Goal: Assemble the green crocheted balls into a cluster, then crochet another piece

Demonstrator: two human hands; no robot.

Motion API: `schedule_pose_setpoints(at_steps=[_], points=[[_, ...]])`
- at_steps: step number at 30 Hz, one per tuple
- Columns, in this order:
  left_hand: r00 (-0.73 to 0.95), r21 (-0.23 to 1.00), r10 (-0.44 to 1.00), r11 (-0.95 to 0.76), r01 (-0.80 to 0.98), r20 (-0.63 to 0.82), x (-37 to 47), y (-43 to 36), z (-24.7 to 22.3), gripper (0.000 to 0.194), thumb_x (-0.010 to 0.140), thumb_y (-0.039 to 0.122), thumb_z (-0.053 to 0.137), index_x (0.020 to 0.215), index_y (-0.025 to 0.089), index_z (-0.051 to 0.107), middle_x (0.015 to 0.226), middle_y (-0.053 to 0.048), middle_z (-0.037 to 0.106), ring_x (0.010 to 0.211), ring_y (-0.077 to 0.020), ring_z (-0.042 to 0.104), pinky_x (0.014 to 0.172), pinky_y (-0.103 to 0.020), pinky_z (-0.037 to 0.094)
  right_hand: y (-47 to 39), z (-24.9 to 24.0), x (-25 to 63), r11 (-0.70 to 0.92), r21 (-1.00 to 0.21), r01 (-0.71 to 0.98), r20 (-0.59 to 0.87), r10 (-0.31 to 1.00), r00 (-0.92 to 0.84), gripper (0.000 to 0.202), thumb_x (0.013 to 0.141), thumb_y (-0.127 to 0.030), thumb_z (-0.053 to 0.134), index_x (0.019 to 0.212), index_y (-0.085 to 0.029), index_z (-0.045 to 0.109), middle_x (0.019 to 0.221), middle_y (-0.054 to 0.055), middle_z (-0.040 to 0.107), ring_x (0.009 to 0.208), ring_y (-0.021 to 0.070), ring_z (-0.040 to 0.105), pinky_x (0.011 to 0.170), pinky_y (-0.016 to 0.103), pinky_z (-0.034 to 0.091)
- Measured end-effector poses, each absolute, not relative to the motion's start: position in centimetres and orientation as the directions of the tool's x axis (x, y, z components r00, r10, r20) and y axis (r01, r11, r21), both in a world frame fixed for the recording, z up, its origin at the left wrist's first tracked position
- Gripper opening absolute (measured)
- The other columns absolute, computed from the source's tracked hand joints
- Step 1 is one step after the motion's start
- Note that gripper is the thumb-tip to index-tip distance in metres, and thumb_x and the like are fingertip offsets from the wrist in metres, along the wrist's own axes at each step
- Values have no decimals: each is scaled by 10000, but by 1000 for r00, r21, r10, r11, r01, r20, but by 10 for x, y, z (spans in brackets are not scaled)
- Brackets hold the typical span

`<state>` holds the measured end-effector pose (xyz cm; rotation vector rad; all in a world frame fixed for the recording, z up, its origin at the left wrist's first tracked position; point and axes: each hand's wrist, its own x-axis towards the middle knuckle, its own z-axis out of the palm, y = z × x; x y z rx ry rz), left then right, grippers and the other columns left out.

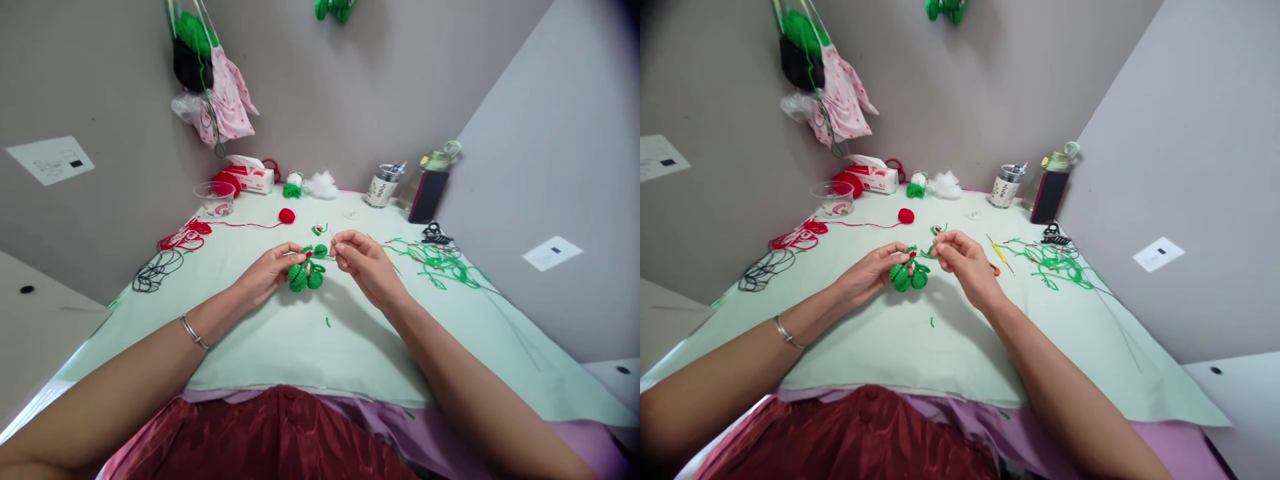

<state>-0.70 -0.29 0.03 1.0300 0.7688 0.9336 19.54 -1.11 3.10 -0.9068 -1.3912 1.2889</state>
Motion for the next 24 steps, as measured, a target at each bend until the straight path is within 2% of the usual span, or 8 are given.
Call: schedule_pose_setpoints(at_steps=[3,6,9,14,20,24], points=[[409,926,910,210,-314,-68,-8,-3,2,239,801,313,744,952,178,616,819,-26,701,718,-139,654,650,-238,486,-12,27,195,287,-951,113,261,944,-201,158,831,-349,684,876,-197,673,792,8,608,629,111,486,591,265,390],[398,923,915,202,-328,-59,-8,-3,3,234,806,296,744,955,173,613,827,-30,703,727,-137,660,654,-236,500,-15,23,193,444,-833,329,393,895,-213,128,867,-319,653,862,-207,715,799,21,605,661,132,507,610,284,393],[384,916,921,208,-342,-65,-8,-3,4,237,807,282,746,965,178,604,811,-24,704,726,-132,660,659,-233,511,-19,22,192,529,-720,449,464,848,-256,111,887,-263,635,875,-216,736,733,13,573,642,134,497,604,286,374],[388,904,920,213,-370,-58,-8,-3,4,229,807,262,749,960,186,596,790,-8,699,721,-124,663,644,-217,512,-21,24,191,556,-667,496,468,831,-301,106,888,-220,629,868,-221,733,708,5,548,595,126,477,591,282,369],[382,901,923,200,-384,-42,-8,-3,2,263,781,280,771,963,188,604,795,-4,698,731,-128,665,669,-225,509,-22,24,191,558,-661,501,475,829,-297,108,882,-209,616,849,-214,718,713,7,567,583,122,472,587,280,379],[357,935,934,132,-330,-6,-7,-5,2,234,777,292,772,926,191,622,815,5,689,723,-118,647,677,-226,487,-23,25,189,541,-688,484,465,841,-278,105,869,-204,618,823,-208,712,725,14,590,582,121,477,588,281,391]])
